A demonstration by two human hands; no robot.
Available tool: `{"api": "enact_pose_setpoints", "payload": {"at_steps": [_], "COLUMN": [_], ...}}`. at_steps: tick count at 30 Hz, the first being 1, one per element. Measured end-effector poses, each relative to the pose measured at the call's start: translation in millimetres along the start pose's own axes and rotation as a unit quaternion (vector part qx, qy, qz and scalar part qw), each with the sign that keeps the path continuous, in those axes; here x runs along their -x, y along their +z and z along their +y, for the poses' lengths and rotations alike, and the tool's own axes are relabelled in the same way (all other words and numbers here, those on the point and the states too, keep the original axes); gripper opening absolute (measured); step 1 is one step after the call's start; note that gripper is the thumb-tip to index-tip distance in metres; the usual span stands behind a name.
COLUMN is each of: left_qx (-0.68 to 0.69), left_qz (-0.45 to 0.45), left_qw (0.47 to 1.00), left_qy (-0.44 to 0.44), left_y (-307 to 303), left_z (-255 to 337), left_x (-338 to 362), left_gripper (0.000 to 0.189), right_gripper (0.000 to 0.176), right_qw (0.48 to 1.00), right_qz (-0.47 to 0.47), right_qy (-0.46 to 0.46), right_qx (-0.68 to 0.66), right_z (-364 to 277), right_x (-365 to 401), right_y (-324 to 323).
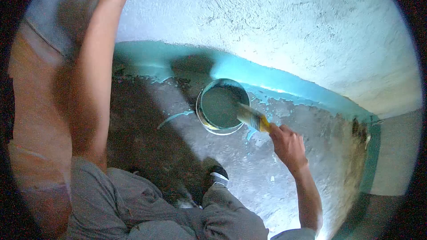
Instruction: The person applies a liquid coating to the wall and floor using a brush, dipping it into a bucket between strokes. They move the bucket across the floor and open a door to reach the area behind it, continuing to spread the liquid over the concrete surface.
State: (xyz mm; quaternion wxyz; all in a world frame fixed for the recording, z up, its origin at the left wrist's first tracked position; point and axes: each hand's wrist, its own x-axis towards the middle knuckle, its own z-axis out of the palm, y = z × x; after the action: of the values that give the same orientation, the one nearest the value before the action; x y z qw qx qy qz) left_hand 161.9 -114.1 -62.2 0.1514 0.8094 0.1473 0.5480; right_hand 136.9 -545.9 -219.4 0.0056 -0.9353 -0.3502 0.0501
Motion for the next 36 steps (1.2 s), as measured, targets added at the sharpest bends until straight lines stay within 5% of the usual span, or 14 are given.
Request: {"api": "enact_pose_setpoints", "payload": {"at_steps": [6, 12, 17, 23, 29, 32, 36], "left_qx": [-0.102, -0.114, -0.112, -0.108, -0.136, -0.131, -0.134], "left_qz": [-0.025, -0.038, -0.056, -0.078, 0.000, -0.034, 0.022], "left_qw": [0.994, 0.993, 0.992, 0.991, 0.989, 0.990, 0.989], "left_qy": [0.031, 0.011, 0.005, 0.003, 0.049, 0.026, 0.053], "left_y": [27.4, 28.9, 23.0, 23.5, 42.6, 37.4, 43.0], "left_z": [-34.6, -23.1, -24.7, -28.5, -39.4, -31.4, -32.5], "left_x": [-2.3, -1.2, -0.8, 3.3, 3.2, 3.1, 7.1], "left_gripper": [0.073, 0.073, 0.073, 0.074, 0.074, 0.074, 0.074], "right_gripper": [0.032, 0.039, 0.031, 0.045, 0.044, 0.040, 0.035], "right_qw": [0.998, 0.989, 0.972, 0.968, 0.967, 0.967, 0.988], "right_qz": [0.024, 0.142, 0.202, 0.175, 0.143, 0.162, 0.145], "right_qy": [0.041, -0.025, -0.074, -0.116, -0.140, -0.113, 0.055], "right_qx": [-0.027, -0.042, 0.096, 0.137, 0.156, 0.162, 0.009], "right_z": [9.6, -4.3, 1.9, 11.8, 25.0, 32.5, 21.0], "right_x": [26.7, 5.7, -22.0, -13.6, 7.7, 19.6, 33.2], "right_y": [-23.6, 2.9, 46.1, 49.1, 28.9, 21.5, 13.7]}}
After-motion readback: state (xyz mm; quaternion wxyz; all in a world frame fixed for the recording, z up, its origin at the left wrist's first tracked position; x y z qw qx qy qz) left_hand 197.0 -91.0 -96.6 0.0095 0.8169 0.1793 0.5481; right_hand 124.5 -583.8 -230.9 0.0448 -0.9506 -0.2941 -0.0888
